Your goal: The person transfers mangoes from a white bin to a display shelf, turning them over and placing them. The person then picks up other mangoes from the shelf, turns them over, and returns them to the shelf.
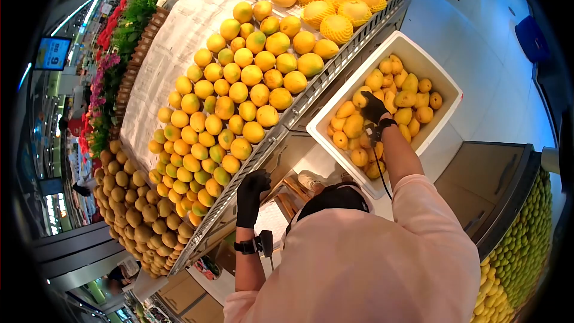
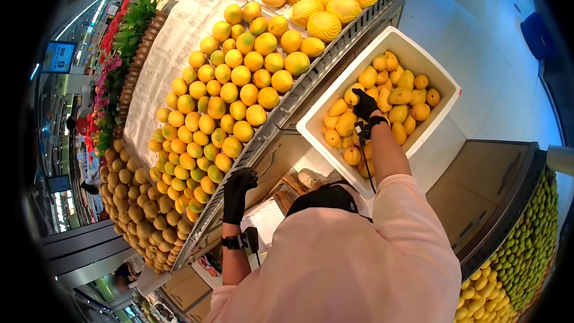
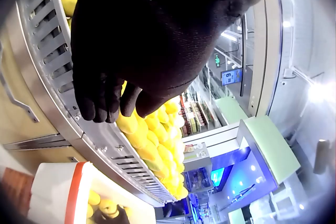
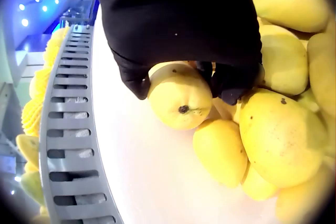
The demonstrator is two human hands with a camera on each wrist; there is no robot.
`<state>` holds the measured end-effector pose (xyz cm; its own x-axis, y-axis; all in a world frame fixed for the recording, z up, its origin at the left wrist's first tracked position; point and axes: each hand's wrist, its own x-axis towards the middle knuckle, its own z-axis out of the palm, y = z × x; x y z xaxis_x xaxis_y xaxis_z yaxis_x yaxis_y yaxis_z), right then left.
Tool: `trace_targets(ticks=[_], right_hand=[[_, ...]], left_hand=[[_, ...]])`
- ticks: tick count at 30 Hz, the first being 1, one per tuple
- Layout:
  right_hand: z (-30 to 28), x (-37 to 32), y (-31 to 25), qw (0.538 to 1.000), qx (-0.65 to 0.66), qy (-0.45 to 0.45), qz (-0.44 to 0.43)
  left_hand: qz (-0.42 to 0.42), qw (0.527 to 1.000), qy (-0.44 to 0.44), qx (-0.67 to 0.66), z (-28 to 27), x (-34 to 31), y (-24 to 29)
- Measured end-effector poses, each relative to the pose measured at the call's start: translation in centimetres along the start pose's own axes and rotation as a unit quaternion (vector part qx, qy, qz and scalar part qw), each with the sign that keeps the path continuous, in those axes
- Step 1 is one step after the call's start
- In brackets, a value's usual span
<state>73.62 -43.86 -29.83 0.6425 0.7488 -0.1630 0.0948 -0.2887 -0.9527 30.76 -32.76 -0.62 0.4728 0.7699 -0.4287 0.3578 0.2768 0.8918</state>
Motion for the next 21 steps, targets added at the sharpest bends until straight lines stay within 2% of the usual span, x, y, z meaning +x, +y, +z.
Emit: trace_targets(ticks=[1,2,4,6,10,11,12,13,14,15,16,18,19,21], right_hand=[[-0.3,-0.6,-0.3,0.999,-0.011,-0.014,-0.028],[-0.8,-0.9,-0.7,0.994,0.091,-0.032,0.045],[-1.2,-1.7,-1.6,0.975,0.194,-0.049,0.094],[-1.5,-3.3,-2.4,0.979,0.194,-0.048,0.05],[-2.7,-6.3,-7.9,0.993,0.119,-0.018,0.005],[-3.5,-6.4,-9.0,0.937,0.333,-0.059,0.094],[-4.1,-6.6,-9.8,0.826,0.527,-0.098,0.177],[-4.7,-6.8,-10.6,0.666,0.69,-0.131,0.25],[-5.1,-7.2,-11.4,0.775,0.592,-0.136,0.176],[-5.2,-7.8,-12.2,0.862,0.478,-0.137,0.097],[-5.3,-8.5,-12.9,0.926,0.351,-0.135,0.016],[-5.4,-9.7,-14.6,0.955,0.253,-0.139,-0.076],[-5.3,-10.1,-15.6,0.941,0.291,-0.148,-0.086],[-5.0,-11.0,-17.6,0.943,0.272,-0.147,-0.125]], left_hand=[[0.002,1.0,-0.008,0.001,0.1,0.2,0.1],[0.006,1.0,-0.016,0.003,0.3,0.4,0.2],[0.009,1.0,-0.029,0.008,0.7,0.8,0.6],[0.009,0.999,-0.039,0.011,1.1,1.2,0.9],[0.028,0.998,-0.063,-0.005,2.0,1.7,2.1],[0.028,0.997,-0.065,-0.01,2.3,1.8,2.4],[0.027,0.997,-0.067,-0.014,2.6,1.9,2.7],[0.03,0.997,-0.071,-0.006,2.9,2.0,3.0],[0.032,0.997,-0.074,0.002,3.1,2.1,3.3],[0.034,0.996,-0.077,0.01,3.4,2.2,3.5],[0.038,0.996,-0.082,0.009,3.6,2.3,3.5],[0.046,0.995,-0.092,0.008,4.0,2.6,3.5],[0.048,0.994,-0.1,0.006,4.2,2.8,3.5],[0.052,0.992,-0.118,0.002,4.5,3.1,3.3]])
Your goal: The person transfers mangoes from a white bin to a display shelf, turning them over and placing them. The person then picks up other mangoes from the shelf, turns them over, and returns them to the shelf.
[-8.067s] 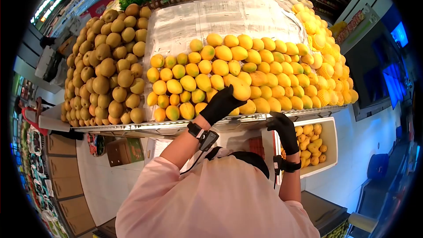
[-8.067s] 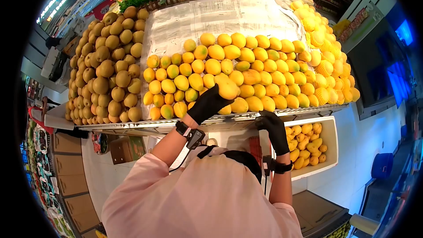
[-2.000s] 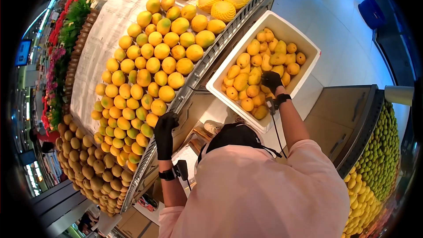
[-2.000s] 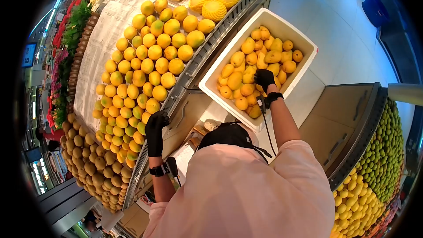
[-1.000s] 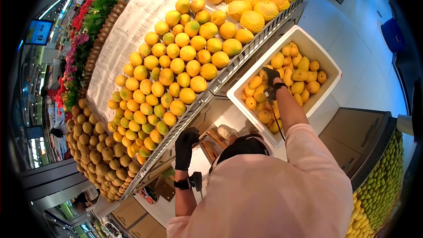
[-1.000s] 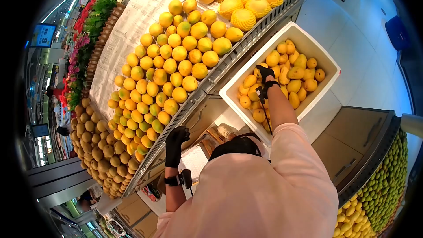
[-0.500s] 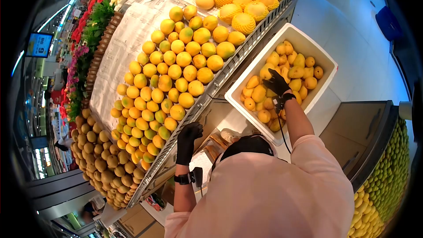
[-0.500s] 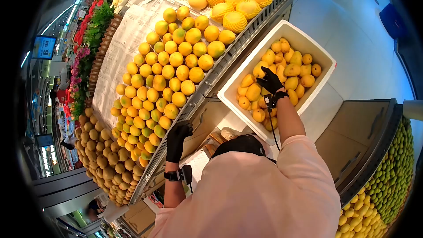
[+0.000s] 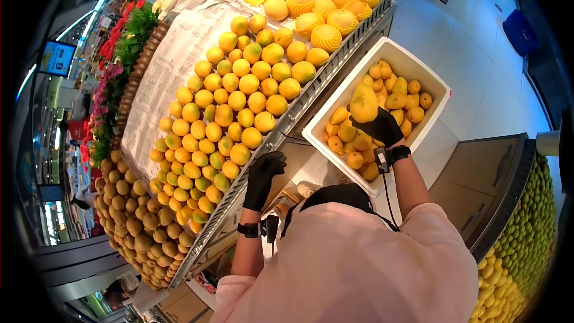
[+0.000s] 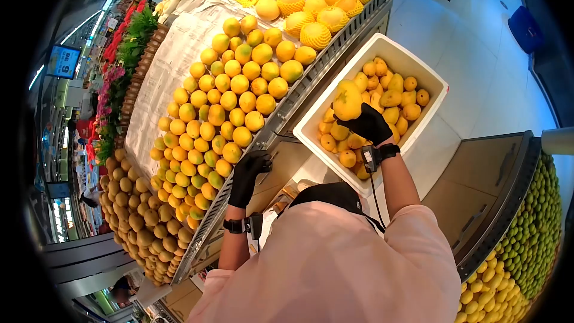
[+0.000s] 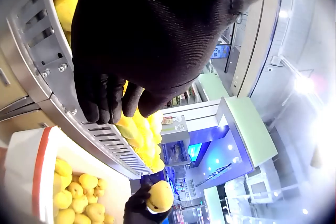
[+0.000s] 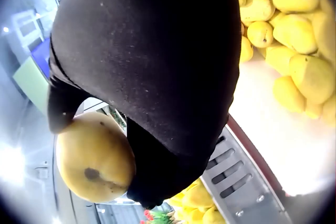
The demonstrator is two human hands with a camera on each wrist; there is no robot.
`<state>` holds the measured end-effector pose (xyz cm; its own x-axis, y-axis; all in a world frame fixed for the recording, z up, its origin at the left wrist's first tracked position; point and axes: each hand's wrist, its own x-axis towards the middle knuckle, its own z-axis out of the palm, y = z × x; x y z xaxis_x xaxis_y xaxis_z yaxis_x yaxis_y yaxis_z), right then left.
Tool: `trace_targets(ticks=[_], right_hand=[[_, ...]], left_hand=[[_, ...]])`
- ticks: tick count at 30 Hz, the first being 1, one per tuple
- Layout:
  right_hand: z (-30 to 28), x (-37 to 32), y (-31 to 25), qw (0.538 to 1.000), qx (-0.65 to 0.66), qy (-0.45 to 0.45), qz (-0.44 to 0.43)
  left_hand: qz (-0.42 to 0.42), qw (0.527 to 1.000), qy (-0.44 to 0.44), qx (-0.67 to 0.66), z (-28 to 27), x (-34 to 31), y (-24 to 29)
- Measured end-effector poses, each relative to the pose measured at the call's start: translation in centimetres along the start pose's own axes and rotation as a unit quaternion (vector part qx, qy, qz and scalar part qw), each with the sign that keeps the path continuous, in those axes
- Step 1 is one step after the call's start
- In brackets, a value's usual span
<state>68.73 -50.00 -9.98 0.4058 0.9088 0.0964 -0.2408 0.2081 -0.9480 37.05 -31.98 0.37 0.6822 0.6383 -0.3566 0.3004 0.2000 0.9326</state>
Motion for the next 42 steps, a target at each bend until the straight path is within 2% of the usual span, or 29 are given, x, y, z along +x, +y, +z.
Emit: trace_targets(ticks=[3,5,7,10,11,12,15,17,20,21,24,25,28,29,32,34,37,40,42], right_hand=[[2.1,-0.1,-2.7,0.991,-0.13,-0.007,-0.044],[3.0,-0.4,-3.8,0.989,-0.141,-0.012,-0.049],[2.9,0.5,-3.5,0.999,-0.02,-0.04,-0.023],[4.1,1.0,-4.4,0.998,0.022,-0.048,0.023],[4.7,1.3,-4.6,0.983,0.168,-0.038,0.069],[5.1,1.6,-4.7,0.944,0.31,-0.029,0.114],[7.2,2.8,-3.7,0.988,0.109,-0.008,0.105],[9.0,3.2,-5.2,0.995,-0.03,0.009,0.093],[10.7,3.7,-4.1,0.995,0.014,0.046,0.09],[11.2,3.8,-4.3,0.992,0.005,0.06,0.109],[12.6,4.2,-3.6,0.988,-0.063,0.099,0.101],[13.0,4.3,-3.0,0.987,-0.08,0.115,0.082],[14.5,4.1,-3.7,0.989,-0.072,0.105,0.071],[14.8,3.9,-4.0,0.993,0.002,0.092,0.075],[15.1,3.5,-5.3,0.994,0.007,0.061,0.086],[14.9,3.5,-4.7,0.996,0.004,0.05,0.076],[14.4,3.6,-4.0,0.997,0.044,0.043,0.038],[14.4,3.3,-5.1,0.998,0.037,0.039,0.046],[14.4,3.4,-4.9,0.996,-0.021,0.043,0.08]], left_hand=[[0.009,1.0,-0.012,0.013,0.3,0.2,0.4],[0.011,1.0,-0.01,0.013,0.7,0.4,0.8],[0.017,1.0,-0.011,0.017,0.7,0.2,1.0],[0.036,0.999,-0.017,0.024,1.3,0.6,1.2],[0.041,0.999,-0.015,0.022,1.5,0.7,1.2],[0.046,0.999,-0.012,0.018,1.8,0.9,1.2],[0.09,0.996,0.018,-0.013,3.5,1.3,0.9],[0.093,0.995,0.026,-0.038,4.6,1.8,0.7],[0.098,0.992,0.058,-0.052,6.5,1.7,1.2],[0.134,0.984,0.085,0.076,6.7,2.1,1.1],[0.218,0.949,0.133,0.183,8.2,1.4,1.3],[0.255,0.944,0.124,0.167,8.5,1.5,1.8],[0.263,0.943,0.134,0.156,8.8,2.0,1.7],[0.227,0.958,0.134,0.11,8.7,2.1,1.9],[0.198,0.958,0.18,0.103,8.6,1.8,2.6],[0.182,0.965,0.177,0.063,8.3,1.6,3.0],[0.183,0.972,0.146,-0.031,7.6,1.6,3.2],[0.176,0.974,0.115,-0.081,6.5,1.9,2.9],[0.166,0.976,0.101,-0.103,6.1,2.0,2.8]])
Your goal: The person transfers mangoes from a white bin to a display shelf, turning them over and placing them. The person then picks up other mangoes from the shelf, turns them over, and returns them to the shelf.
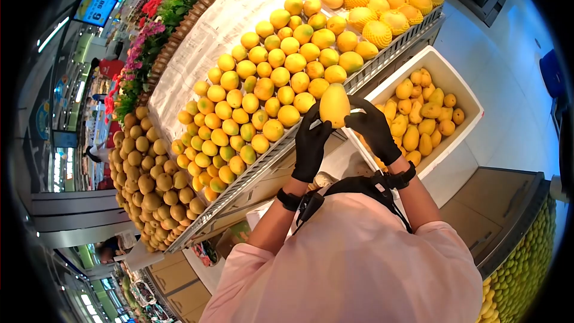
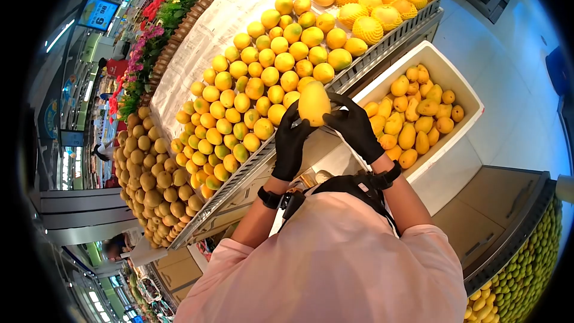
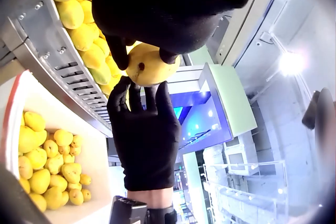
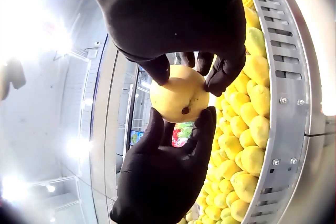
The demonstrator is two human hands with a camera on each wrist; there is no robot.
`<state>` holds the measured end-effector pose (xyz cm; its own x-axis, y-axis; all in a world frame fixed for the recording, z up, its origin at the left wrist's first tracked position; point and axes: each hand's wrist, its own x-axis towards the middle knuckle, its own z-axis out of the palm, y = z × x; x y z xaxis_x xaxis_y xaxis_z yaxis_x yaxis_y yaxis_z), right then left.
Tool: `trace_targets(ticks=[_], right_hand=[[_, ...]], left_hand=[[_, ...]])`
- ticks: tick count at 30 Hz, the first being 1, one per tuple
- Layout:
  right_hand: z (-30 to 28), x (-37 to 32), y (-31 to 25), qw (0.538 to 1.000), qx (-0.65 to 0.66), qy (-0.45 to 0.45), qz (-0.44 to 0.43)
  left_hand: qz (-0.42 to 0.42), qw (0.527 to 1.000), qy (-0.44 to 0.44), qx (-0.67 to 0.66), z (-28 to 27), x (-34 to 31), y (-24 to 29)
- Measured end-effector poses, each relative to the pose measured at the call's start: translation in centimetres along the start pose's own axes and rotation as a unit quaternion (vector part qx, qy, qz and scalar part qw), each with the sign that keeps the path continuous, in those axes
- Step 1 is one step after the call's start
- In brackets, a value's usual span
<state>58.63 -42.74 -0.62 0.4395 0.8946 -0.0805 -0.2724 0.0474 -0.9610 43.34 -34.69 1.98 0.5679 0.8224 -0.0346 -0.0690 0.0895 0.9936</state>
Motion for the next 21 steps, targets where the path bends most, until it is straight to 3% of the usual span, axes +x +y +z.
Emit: trace_targets(ticks=[1,4,7,14,17,19,21], right_hand=[[0.0,0.1,0.0,0.999,-0.029,0.004,0.016],[0.7,0.3,-0.1,0.992,-0.109,0.027,-0.049],[1.7,-0.1,-0.4,0.999,0.018,0.024,-0.039],[1.7,-0.4,0.1,0.983,-0.122,0.058,-0.121],[2.5,-1.0,-1.0,0.961,-0.202,0.084,-0.166],[2.8,-1.2,-0.7,0.926,-0.279,0.1,-0.234],[3.3,-1.6,-0.9,0.92,-0.287,0.098,-0.25]], left_hand=[[-0.007,1.0,-0.003,-0.016,0.0,0.1,0.1],[-0.003,1.0,-0.002,0.015,-0.5,0.6,-0.4],[-0.039,0.999,0.016,0.022,-0.7,0.8,-0.3],[-0.097,0.994,0.0,-0.057,-1.2,1.3,0.8],[-0.089,0.993,-0.02,-0.073,-1.4,1.4,0.6],[-0.058,0.998,-0.013,-0.027,-1.3,1.3,0.1],[-0.04,0.999,-0.006,0.009,-1.5,1.3,-0.2]])
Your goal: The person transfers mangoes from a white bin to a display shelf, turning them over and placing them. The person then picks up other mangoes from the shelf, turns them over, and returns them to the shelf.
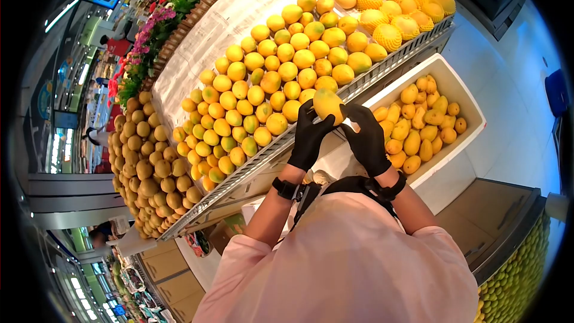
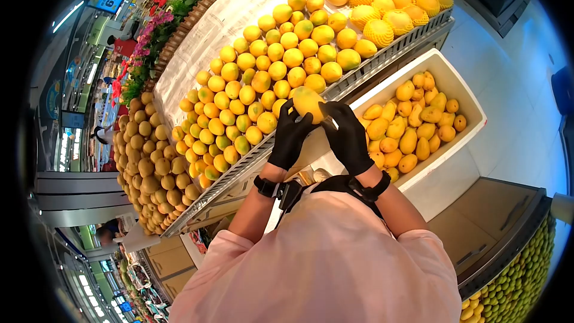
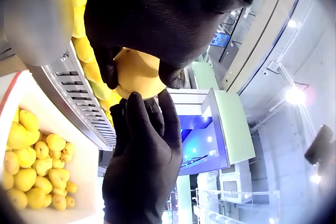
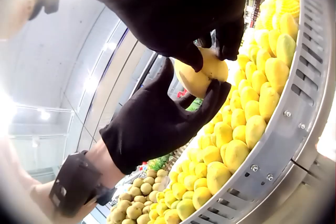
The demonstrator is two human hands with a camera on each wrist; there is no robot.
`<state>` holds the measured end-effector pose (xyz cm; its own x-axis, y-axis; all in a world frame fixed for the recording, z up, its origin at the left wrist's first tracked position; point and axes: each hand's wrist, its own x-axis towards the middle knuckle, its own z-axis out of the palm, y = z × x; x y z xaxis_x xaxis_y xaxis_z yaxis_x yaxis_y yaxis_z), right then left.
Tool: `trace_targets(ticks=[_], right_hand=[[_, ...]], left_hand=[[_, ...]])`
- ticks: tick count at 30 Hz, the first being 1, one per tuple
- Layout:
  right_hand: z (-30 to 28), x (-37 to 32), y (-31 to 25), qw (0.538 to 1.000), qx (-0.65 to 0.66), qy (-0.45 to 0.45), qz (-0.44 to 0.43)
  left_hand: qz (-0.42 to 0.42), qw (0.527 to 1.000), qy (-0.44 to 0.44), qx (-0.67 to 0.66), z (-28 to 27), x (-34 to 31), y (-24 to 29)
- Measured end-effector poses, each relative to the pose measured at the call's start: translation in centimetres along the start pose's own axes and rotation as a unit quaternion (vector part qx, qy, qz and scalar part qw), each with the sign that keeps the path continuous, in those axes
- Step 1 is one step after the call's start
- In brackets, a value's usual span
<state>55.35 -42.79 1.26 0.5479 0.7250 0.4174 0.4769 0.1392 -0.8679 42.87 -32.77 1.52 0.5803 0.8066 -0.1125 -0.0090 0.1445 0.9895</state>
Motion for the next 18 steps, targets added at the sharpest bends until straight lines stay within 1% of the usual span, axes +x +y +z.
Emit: trace_targets(ticks=[2,4,5,6,7,8,10,11,12,13,14,15,17,18], right_hand=[[0.2,-0.3,-0.4,1.0,0.009,-0.002,-0.012],[0.3,-0.4,-0.5,0.999,0.033,-0.007,-0.02],[0.4,-0.5,-0.6,0.997,0.07,-0.009,-0.004],[0.5,-0.7,-0.5,0.994,0.106,-0.012,0.012],[0.6,-0.8,-0.5,0.989,0.142,-0.015,0.029],[0.6,-0.9,-0.4,0.986,0.154,-0.031,0.048],[0.5,-0.7,-0.2,0.979,0.175,-0.062,0.087],[0.5,-0.8,0.1,0.977,0.168,-0.071,0.113],[0.5,-1.0,0.7,0.974,0.16,-0.08,0.139],[0.3,-1.2,1.2,0.971,0.15,-0.09,0.164],[0.0,-1.2,1.6,0.972,0.126,-0.104,0.169],[-0.3,-1.4,1.6,0.973,0.122,-0.101,0.17],[-0.9,-1.7,1.5,0.975,0.109,-0.099,0.168],[-0.8,-2.2,2.0,0.967,0.144,-0.087,0.193]], left_hand=[[0.003,1.0,0.011,0.023,-0.4,-0.2,-0.2],[-0.028,0.998,-0.001,-0.059,-0.7,-0.4,0.6],[-0.043,0.994,-0.008,-0.1,-1.0,-0.4,1.0],[-0.042,0.994,-0.043,-0.093,-2.0,-0.3,0.6],[-0.007,0.997,-0.081,0.001,-3.3,0.1,-1.0],[0.028,0.988,-0.119,0.096,-4.9,1.0,-3.3],[0.027,0.985,-0.152,0.083,-5.9,1.3,-3.6],[-0.01,0.988,-0.149,-0.026,-6.4,1.3,-3.8],[-0.047,0.979,-0.144,-0.136,-6.5,1.1,-3.4],[-0.081,0.956,-0.138,-0.245,-6.5,0.8,-2.9],[-0.116,0.92,-0.131,-0.352,-6.6,0.5,-2.4],[-0.149,0.87,-0.122,-0.453,-6.7,0.2,-1.7],[-0.13,0.869,-0.134,-0.459,-7.0,-0.1,-0.1],[-0.119,0.868,-0.139,-0.462,-7.3,-0.2,0.3]])
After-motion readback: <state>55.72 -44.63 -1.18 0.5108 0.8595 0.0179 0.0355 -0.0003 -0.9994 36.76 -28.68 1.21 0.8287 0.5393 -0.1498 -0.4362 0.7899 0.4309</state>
